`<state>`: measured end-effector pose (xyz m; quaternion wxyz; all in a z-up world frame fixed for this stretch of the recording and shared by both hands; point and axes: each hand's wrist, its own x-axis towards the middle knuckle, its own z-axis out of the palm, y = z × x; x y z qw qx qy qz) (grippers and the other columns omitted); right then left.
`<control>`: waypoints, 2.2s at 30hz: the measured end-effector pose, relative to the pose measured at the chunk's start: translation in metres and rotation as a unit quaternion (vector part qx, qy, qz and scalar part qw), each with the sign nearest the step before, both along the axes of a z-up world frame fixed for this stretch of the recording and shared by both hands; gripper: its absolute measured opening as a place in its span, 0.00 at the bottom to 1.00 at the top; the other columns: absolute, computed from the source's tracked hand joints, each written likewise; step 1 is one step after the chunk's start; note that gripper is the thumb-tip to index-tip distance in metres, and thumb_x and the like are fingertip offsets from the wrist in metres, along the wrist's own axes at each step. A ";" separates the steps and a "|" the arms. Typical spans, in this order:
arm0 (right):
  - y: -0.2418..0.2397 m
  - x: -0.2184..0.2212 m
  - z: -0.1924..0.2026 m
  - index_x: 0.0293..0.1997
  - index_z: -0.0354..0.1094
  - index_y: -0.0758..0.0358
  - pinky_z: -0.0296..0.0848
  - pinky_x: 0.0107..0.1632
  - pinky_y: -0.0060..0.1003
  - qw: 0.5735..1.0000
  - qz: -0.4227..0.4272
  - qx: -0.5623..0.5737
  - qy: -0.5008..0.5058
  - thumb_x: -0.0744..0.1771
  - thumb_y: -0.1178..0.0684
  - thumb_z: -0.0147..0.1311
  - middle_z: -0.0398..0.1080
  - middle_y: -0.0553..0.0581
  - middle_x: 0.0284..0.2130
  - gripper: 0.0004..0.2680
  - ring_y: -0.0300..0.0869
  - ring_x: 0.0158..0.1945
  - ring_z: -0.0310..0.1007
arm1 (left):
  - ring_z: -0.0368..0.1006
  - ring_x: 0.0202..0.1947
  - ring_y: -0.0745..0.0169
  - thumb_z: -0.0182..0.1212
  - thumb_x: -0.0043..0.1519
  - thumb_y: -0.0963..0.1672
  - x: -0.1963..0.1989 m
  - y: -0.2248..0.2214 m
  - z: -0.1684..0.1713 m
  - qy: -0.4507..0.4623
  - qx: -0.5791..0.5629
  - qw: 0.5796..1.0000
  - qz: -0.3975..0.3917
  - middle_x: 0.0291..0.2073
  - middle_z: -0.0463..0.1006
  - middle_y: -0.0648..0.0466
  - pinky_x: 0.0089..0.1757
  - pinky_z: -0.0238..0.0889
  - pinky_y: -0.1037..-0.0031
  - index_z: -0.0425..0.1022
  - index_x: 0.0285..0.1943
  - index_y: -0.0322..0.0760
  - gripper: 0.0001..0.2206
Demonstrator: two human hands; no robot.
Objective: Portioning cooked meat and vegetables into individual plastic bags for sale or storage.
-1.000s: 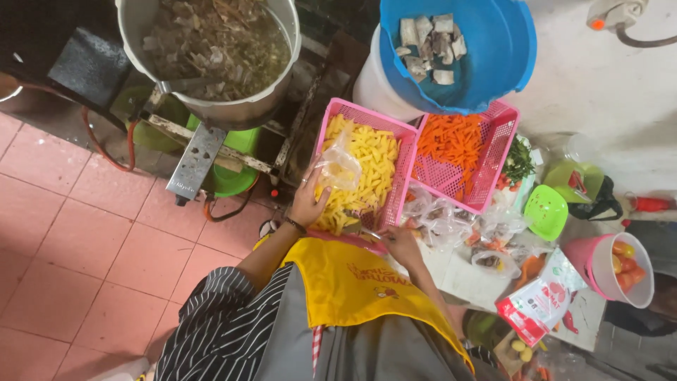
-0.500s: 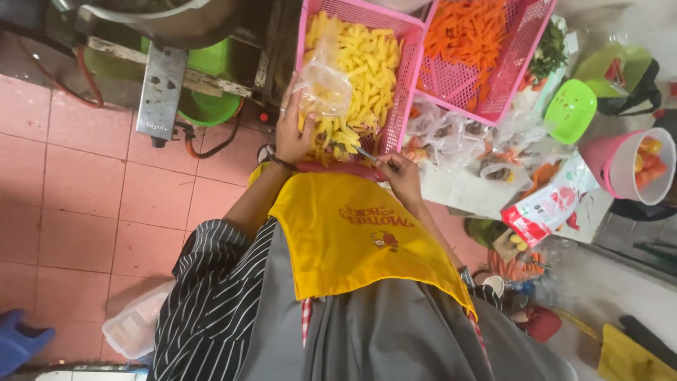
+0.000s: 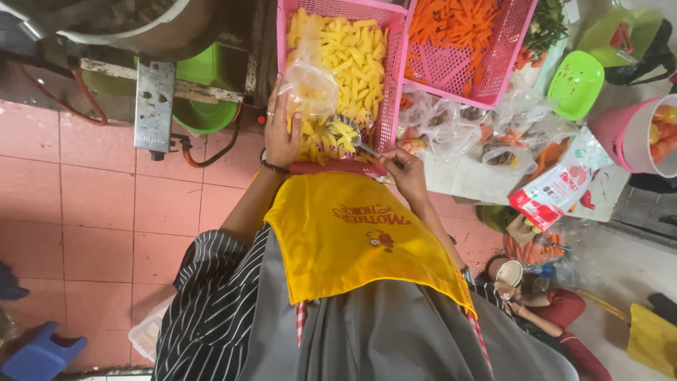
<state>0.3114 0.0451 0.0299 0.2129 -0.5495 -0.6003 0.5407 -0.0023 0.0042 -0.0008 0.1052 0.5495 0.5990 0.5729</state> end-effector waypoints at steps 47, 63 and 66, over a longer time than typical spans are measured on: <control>0.301 0.089 -0.073 0.42 0.80 0.54 0.76 0.50 0.59 0.921 -0.057 0.135 -0.361 0.66 0.48 0.55 0.78 0.68 0.34 0.08 0.66 0.46 0.78 | 0.75 0.47 0.36 0.55 0.63 0.36 0.085 0.068 0.085 0.089 -0.208 0.966 -0.124 0.73 0.59 0.39 0.41 0.73 0.57 0.55 0.78 0.33 0.31; 0.213 0.100 -0.036 0.43 0.78 0.57 0.68 0.38 0.34 0.972 -0.200 0.124 0.007 0.66 0.56 0.58 0.72 0.53 0.25 0.05 0.37 0.31 0.68 | 0.74 0.54 0.37 0.61 0.62 0.38 0.084 0.077 0.088 0.121 -0.298 0.943 -0.083 0.72 0.60 0.44 0.43 0.77 0.59 0.63 0.73 0.36 0.27; 0.204 0.094 -0.017 0.42 0.78 0.58 0.63 0.34 0.29 0.968 -0.211 0.132 0.043 0.66 0.57 0.59 0.68 0.50 0.21 0.04 0.34 0.28 0.64 | 0.72 0.56 0.34 0.61 0.61 0.38 0.082 0.076 0.070 0.162 -0.300 0.937 -0.079 0.71 0.58 0.42 0.44 0.77 0.53 0.65 0.71 0.44 0.27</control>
